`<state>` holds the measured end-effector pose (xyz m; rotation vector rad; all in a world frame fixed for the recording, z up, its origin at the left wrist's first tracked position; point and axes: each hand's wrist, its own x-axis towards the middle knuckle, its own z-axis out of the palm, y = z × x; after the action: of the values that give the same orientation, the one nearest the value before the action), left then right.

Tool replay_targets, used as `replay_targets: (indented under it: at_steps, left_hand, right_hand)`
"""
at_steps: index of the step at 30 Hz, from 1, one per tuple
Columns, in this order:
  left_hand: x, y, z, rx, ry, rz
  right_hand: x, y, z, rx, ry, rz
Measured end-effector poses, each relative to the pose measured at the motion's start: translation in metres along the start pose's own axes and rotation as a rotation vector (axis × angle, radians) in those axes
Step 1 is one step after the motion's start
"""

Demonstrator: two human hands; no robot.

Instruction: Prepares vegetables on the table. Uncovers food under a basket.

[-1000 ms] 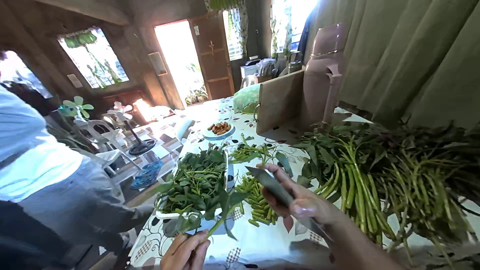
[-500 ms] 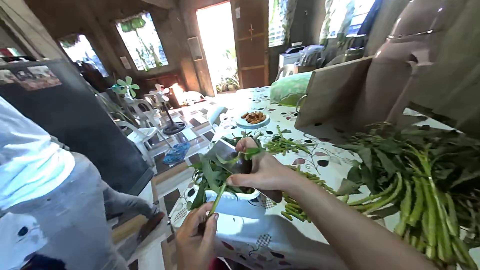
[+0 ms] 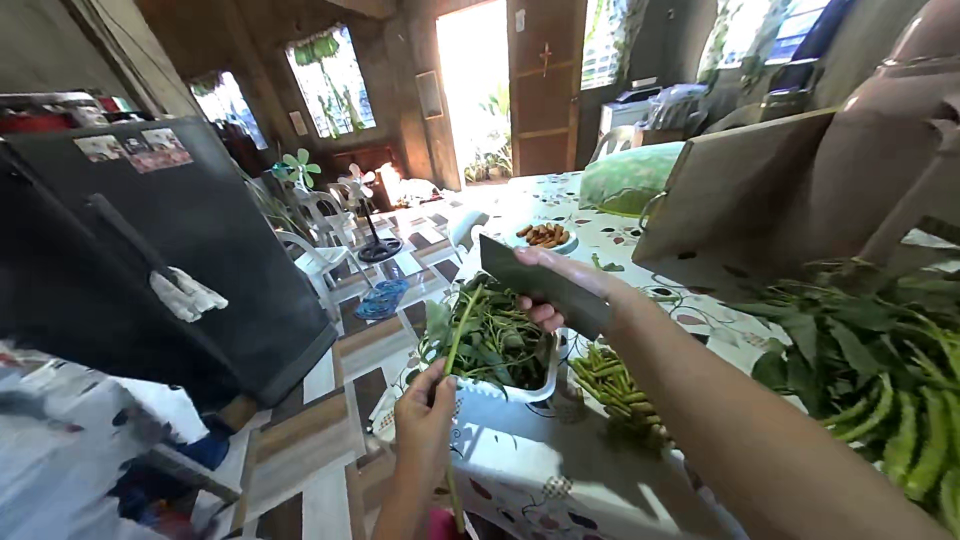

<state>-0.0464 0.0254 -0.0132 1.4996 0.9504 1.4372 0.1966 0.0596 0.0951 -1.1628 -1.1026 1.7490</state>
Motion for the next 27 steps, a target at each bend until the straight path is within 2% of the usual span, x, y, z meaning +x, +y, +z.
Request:
replay_targets:
  at_steps: [4, 6, 8, 9, 13, 19, 21, 25, 27]
  left_hand:
    - [0.005, 0.0, 0.014, 0.003, -0.002, -0.033]
    - [0.005, -0.002, 0.016, 0.019, -0.001, 0.019]
    - [0.002, -0.006, 0.018, 0.024, -0.004, 0.096]
    - [0.001, -0.009, 0.019, 0.026, -0.006, 0.141]
    - [-0.001, -0.013, 0.018, 0.034, -0.047, 0.267]
    - [-0.001, -0.015, 0.014, 0.07, -0.075, 0.288]
    - [0.001, -0.014, 0.012, 0.08, -0.09, 0.276]
    - [0.002, 0.002, 0.015, 0.19, -0.082, 0.205]
    - [0.002, 0.011, 0.02, 0.276, -0.09, 0.147]
  right_hand:
    - [0.006, 0.006, 0.007, -0.222, 0.141, 0.061]
    - [-0.001, 0.0, 0.008, -0.168, -0.021, -0.016]
    - [0.003, 0.0, -0.002, 0.027, -0.288, -0.065]
    - [0.009, 0.004, -0.007, 0.077, -0.36, -0.062]
    - [0.011, 0.016, -0.004, -0.097, -0.293, -0.071]
    - [0.011, 0.019, 0.001, -0.153, -0.317, -0.107]
    - [0.012, 0.022, 0.005, -0.195, -0.247, -0.178]
    - [0.003, 0.023, 0.036, -0.535, 0.21, -0.192]
    - [0.007, 0.023, 0.049, -0.615, 0.315, -0.154]
